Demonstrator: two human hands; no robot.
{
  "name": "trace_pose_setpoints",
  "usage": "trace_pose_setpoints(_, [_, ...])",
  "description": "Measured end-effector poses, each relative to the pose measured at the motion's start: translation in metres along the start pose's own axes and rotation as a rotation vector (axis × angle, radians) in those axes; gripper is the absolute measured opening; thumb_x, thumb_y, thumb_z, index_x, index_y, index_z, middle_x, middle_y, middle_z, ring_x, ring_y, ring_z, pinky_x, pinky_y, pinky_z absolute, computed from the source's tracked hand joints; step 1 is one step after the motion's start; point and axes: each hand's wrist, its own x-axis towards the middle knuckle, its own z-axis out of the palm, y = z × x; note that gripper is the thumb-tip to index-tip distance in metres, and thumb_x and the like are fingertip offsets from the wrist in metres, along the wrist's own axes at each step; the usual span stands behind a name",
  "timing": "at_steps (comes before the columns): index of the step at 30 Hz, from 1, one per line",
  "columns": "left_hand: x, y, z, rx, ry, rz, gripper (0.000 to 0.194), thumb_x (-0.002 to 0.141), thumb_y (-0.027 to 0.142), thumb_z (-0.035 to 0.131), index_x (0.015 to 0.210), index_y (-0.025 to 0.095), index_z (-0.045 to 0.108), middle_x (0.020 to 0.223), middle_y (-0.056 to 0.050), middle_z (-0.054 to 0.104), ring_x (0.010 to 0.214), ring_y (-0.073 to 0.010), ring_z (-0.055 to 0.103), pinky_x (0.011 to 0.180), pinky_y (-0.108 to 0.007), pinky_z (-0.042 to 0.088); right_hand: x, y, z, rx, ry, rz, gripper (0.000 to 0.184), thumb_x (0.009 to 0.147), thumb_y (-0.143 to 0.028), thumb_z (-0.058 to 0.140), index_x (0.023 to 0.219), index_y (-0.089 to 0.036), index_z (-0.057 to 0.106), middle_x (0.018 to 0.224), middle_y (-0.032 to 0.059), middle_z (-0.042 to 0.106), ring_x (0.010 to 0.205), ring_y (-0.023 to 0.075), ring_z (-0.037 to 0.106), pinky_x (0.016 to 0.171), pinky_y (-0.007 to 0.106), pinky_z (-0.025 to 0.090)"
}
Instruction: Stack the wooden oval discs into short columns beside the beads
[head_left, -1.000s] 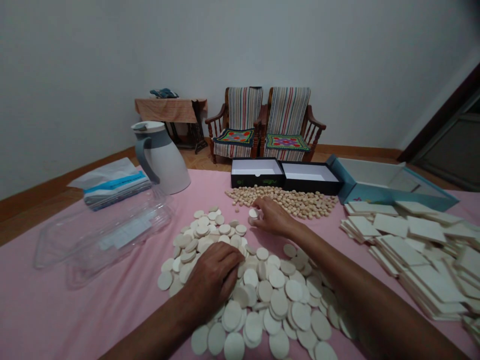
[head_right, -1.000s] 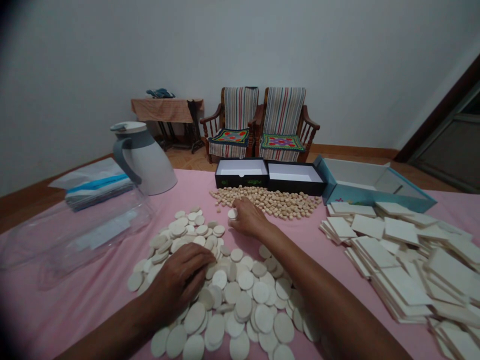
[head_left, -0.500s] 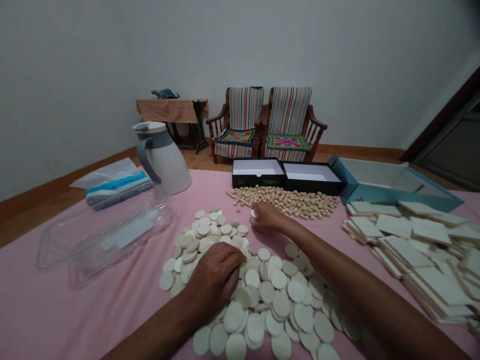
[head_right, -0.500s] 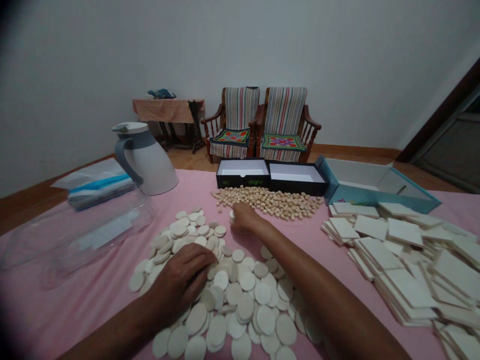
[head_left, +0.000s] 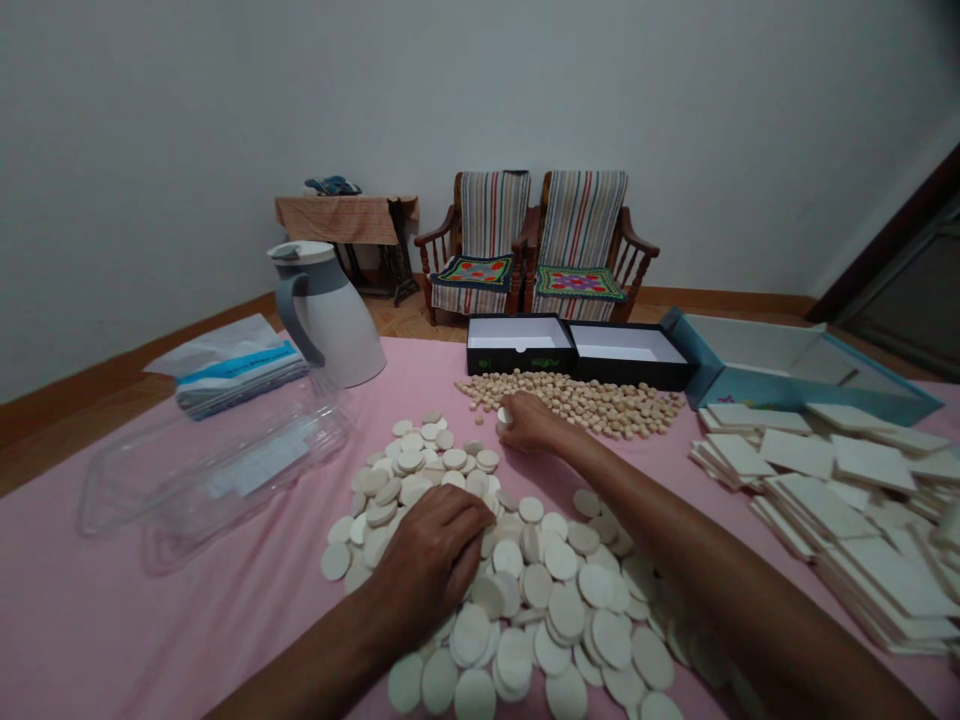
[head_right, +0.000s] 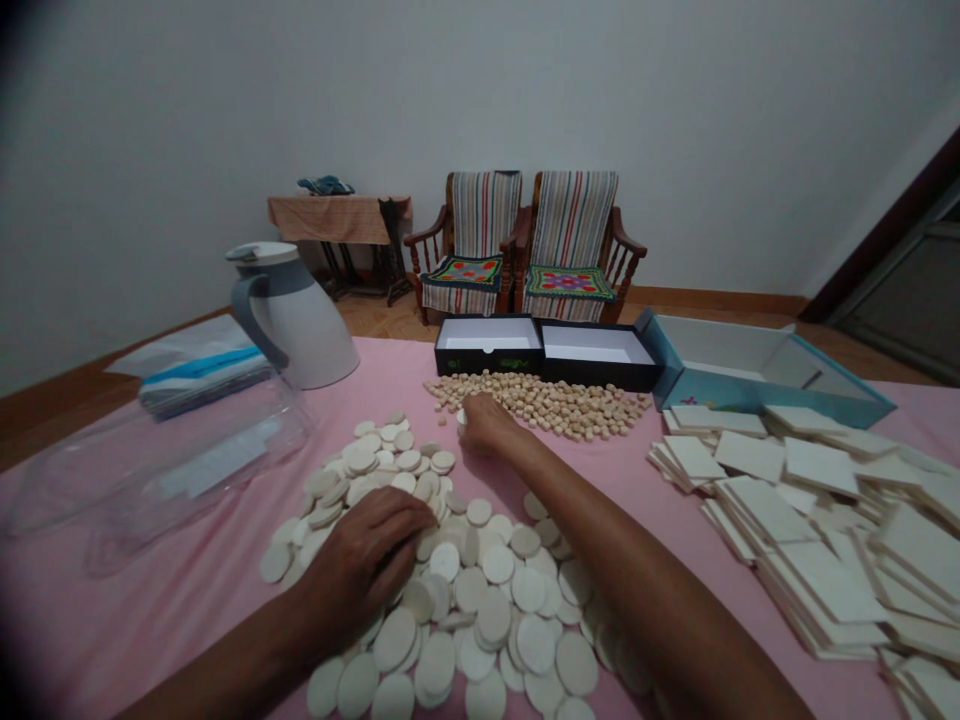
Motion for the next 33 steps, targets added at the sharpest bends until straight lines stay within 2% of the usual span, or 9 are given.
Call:
trace_pose_setpoints(4, [0.001, 0.001, -0.001, 0.002, -0.004, -0.005, 0.021, 0.085, 0.007, 0.047, 0.096, 0.016, 0.062, 0.09, -0.008, 0.064, 0.085, -0.0199, 0.057, 0.076, -0.035, 0.048, -0.014, 0.01, -0.019, 0.042, 0.058, -0.029, 0.03, 0.074, -0.03, 0.064, 0.101, -0.016, 0.063, 0.105, 0.0116, 0.065, 0.092, 0.0219, 0.06, 0.07, 0.027, 0.041])
trace_pose_setpoints(7, [0.0, 0.0, 0.0, 0.005, -0.006, -0.012, 0.021, 0.084, 0.007, 0.048, 0.096, 0.017, 0.062, 0.09, -0.008, 0.064, 0.086, -0.02, 0.057, 0.077, -0.035, 0.048, -0.037, 0.022, -0.037, 0.133, 0.1, -0.08, 0.024, 0.075, -0.021, 0.062, 0.098, -0.015, 0.064, 0.092, 0.007, 0.068, 0.08, 0.0169, 0.059, 0.067, 0.025, 0.039])
trace_pose_setpoints(9, [-0.001, -0.001, 0.001, 0.009, -0.006, -0.014, 0.021, 0.084, 0.007, 0.048, 0.097, 0.017, 0.062, 0.091, -0.008, 0.064, 0.086, -0.0201, 0.056, 0.077, -0.036, 0.048, -0.057, 0.03, -0.046, 0.171, 0.026, -0.116, 0.017, 0.075, -0.017, 0.06, 0.091, -0.015, 0.065, 0.083, 0.005, 0.068, 0.071, 0.0141, 0.058, 0.063, 0.024, 0.038])
trace_pose_setpoints(11, [-0.001, -0.002, 0.002, 0.011, -0.007, -0.011, 0.021, 0.084, 0.008, 0.048, 0.097, 0.016, 0.062, 0.092, -0.008, 0.064, 0.087, -0.0201, 0.056, 0.077, -0.036, 0.048, -0.079, 0.036, -0.049, 0.155, -0.101, -0.143, 0.013, 0.073, -0.015, 0.059, 0.083, -0.016, 0.066, 0.077, 0.0044, 0.067, 0.067, 0.0136, 0.057, 0.061, 0.024, 0.037])
trace_pose_setpoints(14, [-0.002, -0.003, 0.003, 0.011, -0.007, -0.004, 0.021, 0.084, 0.008, 0.048, 0.097, 0.016, 0.062, 0.092, -0.008, 0.064, 0.087, -0.02, 0.057, 0.078, -0.036, 0.048, -0.106, 0.042, -0.041, 0.131, -0.23, -0.111, 0.018, 0.069, -0.012, 0.058, 0.085, -0.016, 0.067, 0.081, 0.0057, 0.067, 0.069, 0.015, 0.058, 0.059, 0.024, 0.036])
trace_pose_setpoints(16, [-0.001, -0.003, 0.003, 0.011, -0.005, 0.002, 0.021, 0.085, 0.008, 0.047, 0.097, 0.016, 0.062, 0.092, -0.009, 0.064, 0.087, -0.02, 0.057, 0.077, -0.036, 0.049, -0.117, 0.046, -0.031, 0.119, -0.234, -0.086, 0.024, 0.068, -0.013, 0.057, 0.089, -0.017, 0.066, 0.088, 0.0073, 0.066, 0.076, 0.0169, 0.058, 0.062, 0.025, 0.037])
trace_pose_setpoints(20, [0.0, -0.004, 0.002, 0.017, -0.003, 0.015, 0.022, 0.086, 0.009, 0.046, 0.099, 0.016, 0.063, 0.092, -0.009, 0.064, 0.086, -0.0199, 0.057, 0.076, -0.036, 0.05, -0.125, 0.056, -0.015, 0.097, -0.17, -0.085, 0.027, 0.068, -0.016, 0.057, 0.094, -0.017, 0.062, 0.096, 0.0082, 0.062, 0.084, 0.0188, 0.056, 0.068, 0.027, 0.037])
trace_pose_setpoints(27, [0.001, -0.001, 0.001, 0.047, 0.006, 0.025, 0.022, 0.087, 0.01, 0.045, 0.098, 0.015, 0.064, 0.092, -0.01, 0.065, 0.087, -0.0192, 0.059, 0.077, -0.036, 0.051, -0.126, 0.054, -0.01, 0.135, -0.051, -0.013, 0.02, 0.066, -0.016, 0.057, 0.087, -0.016, 0.057, 0.088, 0.0069, 0.058, 0.076, 0.0164, 0.052, 0.065, 0.026, 0.036])
trace_pose_setpoints(33, [0.002, -0.001, 0.002, 0.055, 0.012, 0.032, 0.021, 0.087, 0.01, 0.046, 0.097, 0.015, 0.064, 0.092, -0.009, 0.065, 0.087, -0.0191, 0.059, 0.077, -0.035, 0.051, -0.115, 0.058, -0.004, 0.183, 0.256, 0.072, 0.018, 0.076, -0.022, 0.058, 0.092, -0.014, 0.057, 0.09, 0.0077, 0.059, 0.078, 0.0166, 0.052, 0.068, 0.027, 0.038])
